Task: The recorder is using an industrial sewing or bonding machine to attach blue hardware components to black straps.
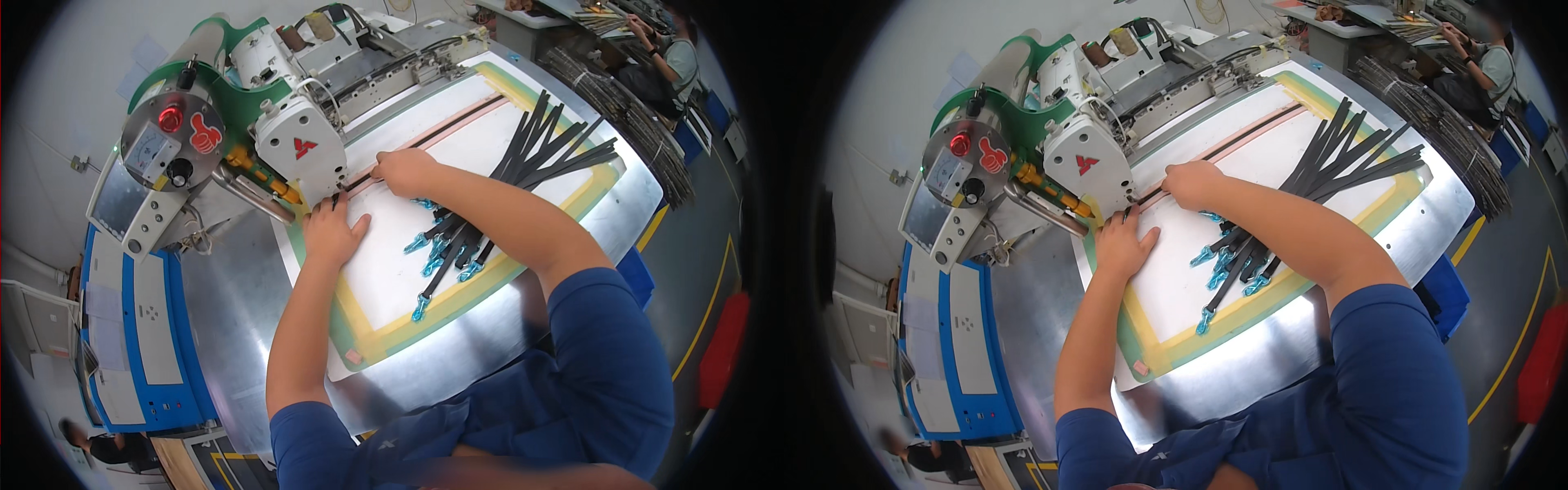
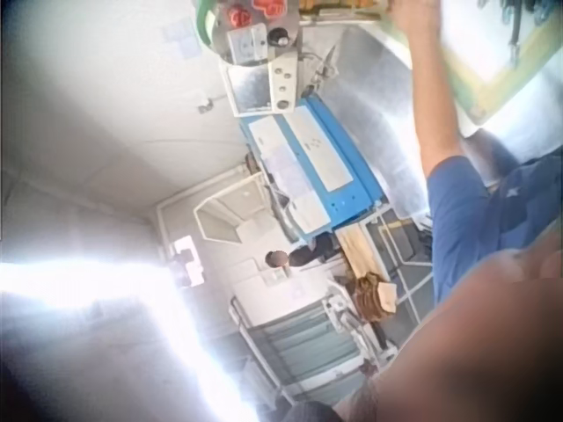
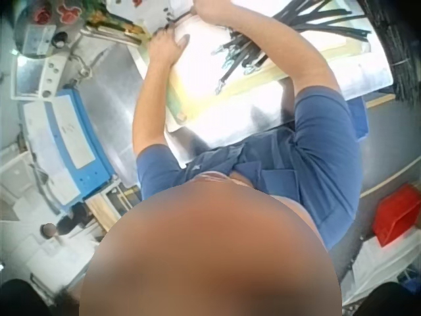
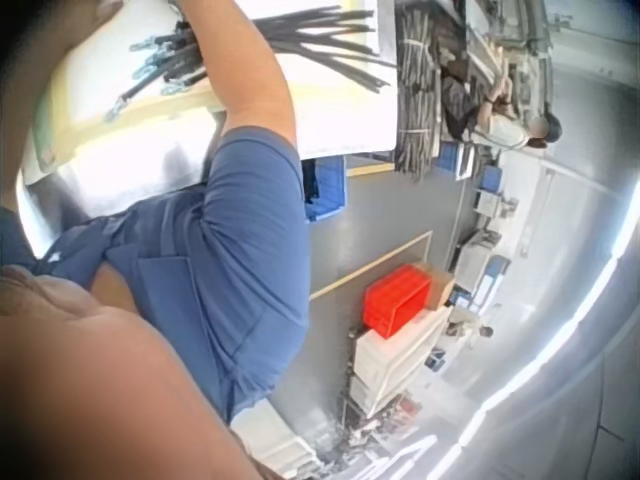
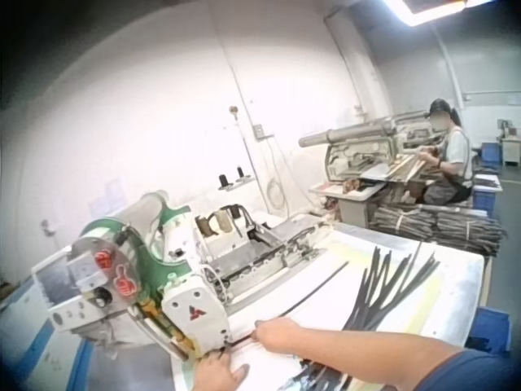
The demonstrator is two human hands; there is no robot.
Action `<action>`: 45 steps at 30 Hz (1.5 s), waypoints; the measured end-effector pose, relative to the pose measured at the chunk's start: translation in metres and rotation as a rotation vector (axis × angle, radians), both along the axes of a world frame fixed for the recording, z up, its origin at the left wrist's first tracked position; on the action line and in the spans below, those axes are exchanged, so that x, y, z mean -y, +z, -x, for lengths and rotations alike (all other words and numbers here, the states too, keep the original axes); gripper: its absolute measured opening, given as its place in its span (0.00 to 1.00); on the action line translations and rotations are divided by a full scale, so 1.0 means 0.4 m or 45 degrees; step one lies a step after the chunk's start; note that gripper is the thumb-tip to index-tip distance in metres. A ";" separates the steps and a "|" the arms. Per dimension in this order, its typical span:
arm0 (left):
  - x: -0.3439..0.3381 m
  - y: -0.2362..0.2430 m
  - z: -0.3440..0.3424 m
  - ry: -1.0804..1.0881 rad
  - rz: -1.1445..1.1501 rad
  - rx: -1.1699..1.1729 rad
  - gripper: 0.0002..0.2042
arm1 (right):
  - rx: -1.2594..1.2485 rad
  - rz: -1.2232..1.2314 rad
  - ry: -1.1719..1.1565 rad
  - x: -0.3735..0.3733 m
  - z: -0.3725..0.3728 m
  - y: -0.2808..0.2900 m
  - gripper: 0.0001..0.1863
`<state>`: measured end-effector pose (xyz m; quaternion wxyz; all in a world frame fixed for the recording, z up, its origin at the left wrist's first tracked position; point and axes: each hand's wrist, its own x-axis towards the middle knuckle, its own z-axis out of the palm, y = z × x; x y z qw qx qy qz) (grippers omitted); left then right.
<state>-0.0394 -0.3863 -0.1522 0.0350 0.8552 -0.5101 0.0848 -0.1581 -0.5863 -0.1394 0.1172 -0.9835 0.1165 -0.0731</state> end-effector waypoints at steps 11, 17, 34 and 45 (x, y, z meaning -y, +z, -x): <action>0.024 -0.014 0.015 -0.076 0.095 0.131 0.35 | -0.032 0.053 -0.056 0.075 0.059 0.018 0.15; 0.058 0.013 0.056 -0.059 0.079 0.149 0.34 | -0.001 0.054 -0.024 0.075 0.052 0.003 0.14; 0.120 0.040 0.091 0.149 -0.036 -0.039 0.30 | -0.087 0.020 -0.089 0.232 0.163 0.017 0.18; 0.137 0.020 0.099 0.091 0.076 -0.035 0.32 | -0.045 -0.002 -0.090 0.252 0.170 0.002 0.18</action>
